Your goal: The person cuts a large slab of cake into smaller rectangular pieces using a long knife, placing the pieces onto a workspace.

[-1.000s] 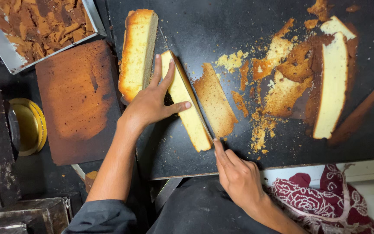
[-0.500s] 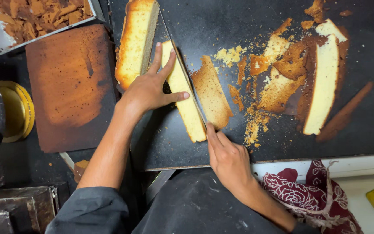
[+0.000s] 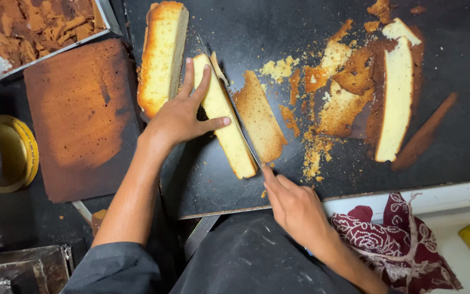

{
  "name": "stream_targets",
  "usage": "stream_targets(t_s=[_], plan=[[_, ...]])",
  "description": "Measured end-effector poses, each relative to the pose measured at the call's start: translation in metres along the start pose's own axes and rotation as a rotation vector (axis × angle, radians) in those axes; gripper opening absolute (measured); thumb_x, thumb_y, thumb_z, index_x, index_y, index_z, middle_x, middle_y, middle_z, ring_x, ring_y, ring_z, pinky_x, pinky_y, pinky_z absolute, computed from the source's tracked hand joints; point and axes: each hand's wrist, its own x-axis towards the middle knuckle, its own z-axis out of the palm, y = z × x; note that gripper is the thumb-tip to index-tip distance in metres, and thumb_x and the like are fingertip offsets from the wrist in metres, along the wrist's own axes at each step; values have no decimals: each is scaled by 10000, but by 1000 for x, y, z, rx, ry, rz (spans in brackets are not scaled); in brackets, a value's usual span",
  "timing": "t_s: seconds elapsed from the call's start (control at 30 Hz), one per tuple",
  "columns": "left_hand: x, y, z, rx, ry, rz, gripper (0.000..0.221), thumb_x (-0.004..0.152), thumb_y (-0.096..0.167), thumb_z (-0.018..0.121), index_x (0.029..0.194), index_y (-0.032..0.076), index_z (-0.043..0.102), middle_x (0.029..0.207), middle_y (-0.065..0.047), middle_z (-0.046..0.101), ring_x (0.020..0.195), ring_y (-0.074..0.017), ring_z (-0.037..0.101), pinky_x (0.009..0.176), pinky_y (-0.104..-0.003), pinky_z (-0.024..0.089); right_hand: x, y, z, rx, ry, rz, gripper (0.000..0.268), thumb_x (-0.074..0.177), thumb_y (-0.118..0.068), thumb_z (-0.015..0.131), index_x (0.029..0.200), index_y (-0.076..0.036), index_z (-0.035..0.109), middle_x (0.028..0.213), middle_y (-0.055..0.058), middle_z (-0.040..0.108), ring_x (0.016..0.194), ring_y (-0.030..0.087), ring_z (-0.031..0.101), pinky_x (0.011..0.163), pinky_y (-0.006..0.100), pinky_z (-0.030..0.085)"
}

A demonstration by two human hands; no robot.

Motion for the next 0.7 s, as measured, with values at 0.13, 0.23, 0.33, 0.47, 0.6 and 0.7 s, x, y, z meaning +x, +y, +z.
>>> stream_targets(t_s=[0.13,0.23,0.33,0.47,0.6,0.7], plan=[[-2,1,-1,-84,-55,-47,1229,730,744,692,1645,258,32,1686,-248,-124,1372,-524,425,1125,-459,424,17,12,8,38,48,-69,347,1008,-92,586,1336,19,574,887,182,672,736,388,687,600,460,530],[-2,2,-3,-64,-80,-81,1255,713,760,690,1645,253,18,1696,-231,-120,1384,-514,419,1133,-471,420,3,10,3,35,-8,-33,422,971,-91,589,1372,38,557,874,194,673,671,384,677,589,470,529],[-2,0,2,-25,-4,-1,1221,775,765,719,1658,238,61,1682,-244,-106,1434,-543,327,1149,-487,385,-8,8,-1,35,-1,-33,407,963,-97,582,1349,31,576,854,186,671,700,365,699,586,451,542],[-1,-1,3,-37,-42,-45,1239,747,760,718,1651,232,55,1682,-249,-113,1420,-545,333,1138,-490,387,13,19,11,67,13,-49,369,989,-93,580,1333,39,577,888,194,680,688,375,687,578,459,528],[-2,-1,4,-71,-25,-22,1236,743,744,729,1649,226,67,1684,-247,-101,1451,-527,298,1162,-479,361,0,18,7,61,-8,-20,389,978,-91,580,1343,42,582,851,190,675,677,378,688,570,461,534],[-2,-3,4,-76,1,-7,1222,765,734,740,1657,227,76,1687,-251,-88,1472,-530,260,1180,-478,341,0,21,9,43,-32,-11,409,967,-90,578,1351,49,571,866,194,681,665,372,694,566,453,545]])
